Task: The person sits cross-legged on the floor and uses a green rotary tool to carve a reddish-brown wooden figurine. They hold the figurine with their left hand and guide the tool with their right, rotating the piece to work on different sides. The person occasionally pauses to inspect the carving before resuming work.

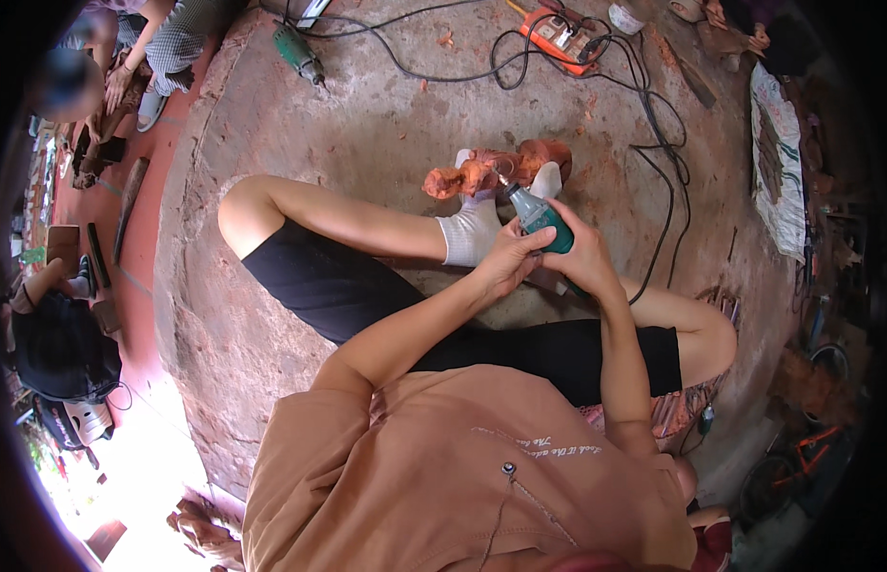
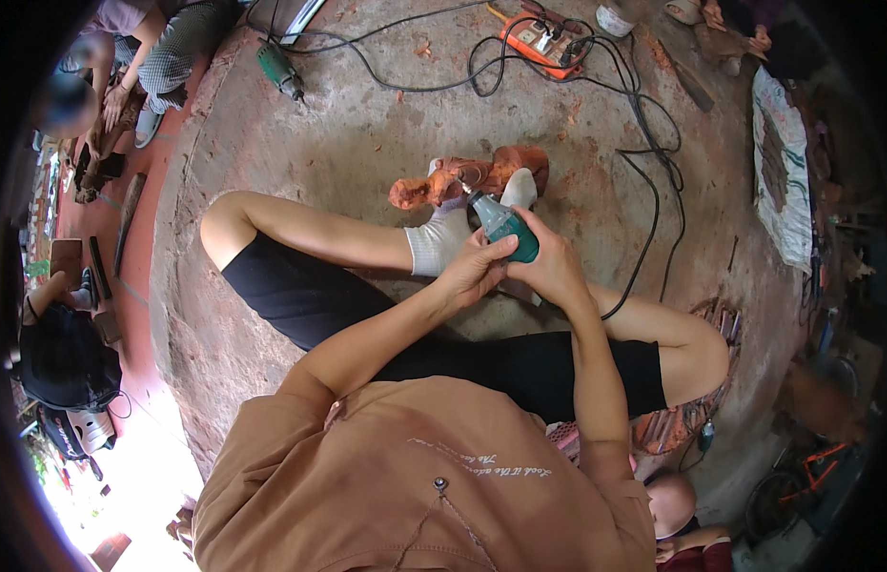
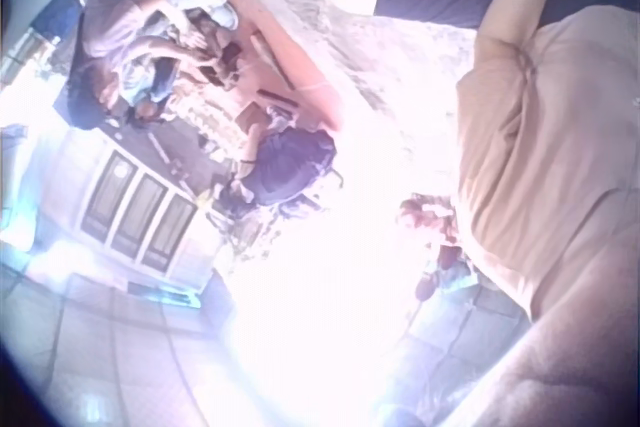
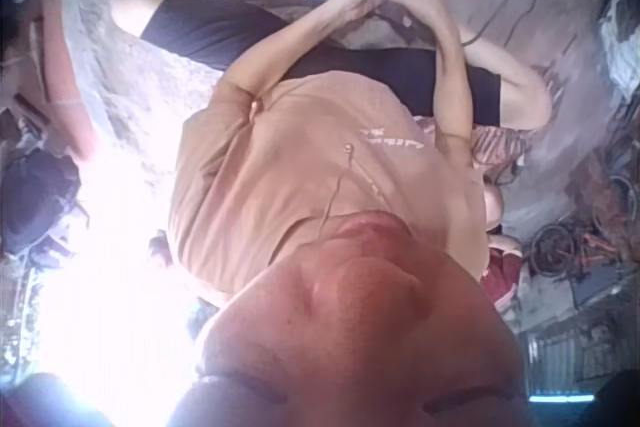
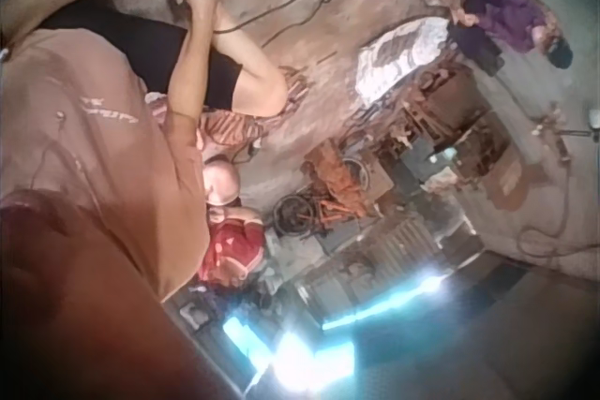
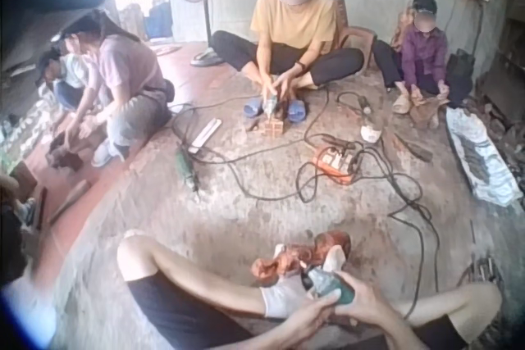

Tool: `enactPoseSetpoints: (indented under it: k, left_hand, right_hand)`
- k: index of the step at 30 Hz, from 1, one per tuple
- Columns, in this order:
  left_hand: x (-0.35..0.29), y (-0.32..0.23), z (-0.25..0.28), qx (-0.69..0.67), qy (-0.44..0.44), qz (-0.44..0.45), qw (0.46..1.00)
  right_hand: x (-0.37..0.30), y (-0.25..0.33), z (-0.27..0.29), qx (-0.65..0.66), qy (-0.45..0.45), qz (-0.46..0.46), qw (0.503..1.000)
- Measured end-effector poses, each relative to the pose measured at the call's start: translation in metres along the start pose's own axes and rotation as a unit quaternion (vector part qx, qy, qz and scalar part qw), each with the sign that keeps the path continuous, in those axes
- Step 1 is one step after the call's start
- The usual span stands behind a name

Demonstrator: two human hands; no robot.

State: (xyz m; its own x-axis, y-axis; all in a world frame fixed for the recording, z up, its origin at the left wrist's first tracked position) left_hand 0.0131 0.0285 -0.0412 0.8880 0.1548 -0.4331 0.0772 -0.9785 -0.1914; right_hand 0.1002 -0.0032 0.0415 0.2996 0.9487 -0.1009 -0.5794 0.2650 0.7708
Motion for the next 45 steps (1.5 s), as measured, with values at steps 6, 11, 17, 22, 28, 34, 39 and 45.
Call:
enactPoseSetpoints:
  k: [6,11,17,22,28,34,39,45]
  left_hand:
    - [0.003,0.001,0.004,-0.003,0.005,0.001,1.000]
    - [0.001,0.002,0.007,-0.007,0.002,0.005,1.000]
    - [0.001,0.002,0.010,-0.023,0.002,0.004,1.000]
    - [-0.003,0.002,0.010,-0.020,0.009,0.007,1.000]
    - [-0.008,0.002,0.006,-0.014,-0.008,0.002,1.000]
    - [-0.009,0.000,0.002,-0.005,0.006,-0.003,1.000]
    - [-0.007,0.001,0.006,-0.008,-0.009,-0.002,1.000]
    - [-0.008,0.000,0.003,-0.005,0.007,0.008,1.000]
  right_hand:
    - [0.000,0.001,0.000,-0.020,0.009,-0.005,1.000]
    - [0.000,0.003,-0.002,-0.025,0.018,-0.011,0.999]
    - [0.003,0.004,-0.004,-0.028,0.026,-0.017,0.999]
    - [0.003,0.000,-0.008,-0.014,0.039,-0.008,0.999]
    - [0.000,-0.003,-0.009,0.011,0.052,-0.025,0.998]
    - [0.003,0.001,-0.007,-0.003,0.050,-0.014,0.999]
    - [0.003,-0.005,-0.009,0.022,0.036,-0.002,0.999]
    - [0.003,0.000,-0.008,0.010,0.057,-0.020,0.998]
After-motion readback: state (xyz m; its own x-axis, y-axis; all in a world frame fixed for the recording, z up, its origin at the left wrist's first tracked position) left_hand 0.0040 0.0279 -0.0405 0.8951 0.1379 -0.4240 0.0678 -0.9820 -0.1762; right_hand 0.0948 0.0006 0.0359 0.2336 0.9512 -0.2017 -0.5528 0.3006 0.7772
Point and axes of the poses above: each hand's wrist, its own x-axis towards the middle knuckle, its own z-axis out of the back of the hand, y = z × x, the point moved 8 cm from there along x, towards the middle knuckle, and after that the axes turned 10 degrees about z, right-handed, at the moved point
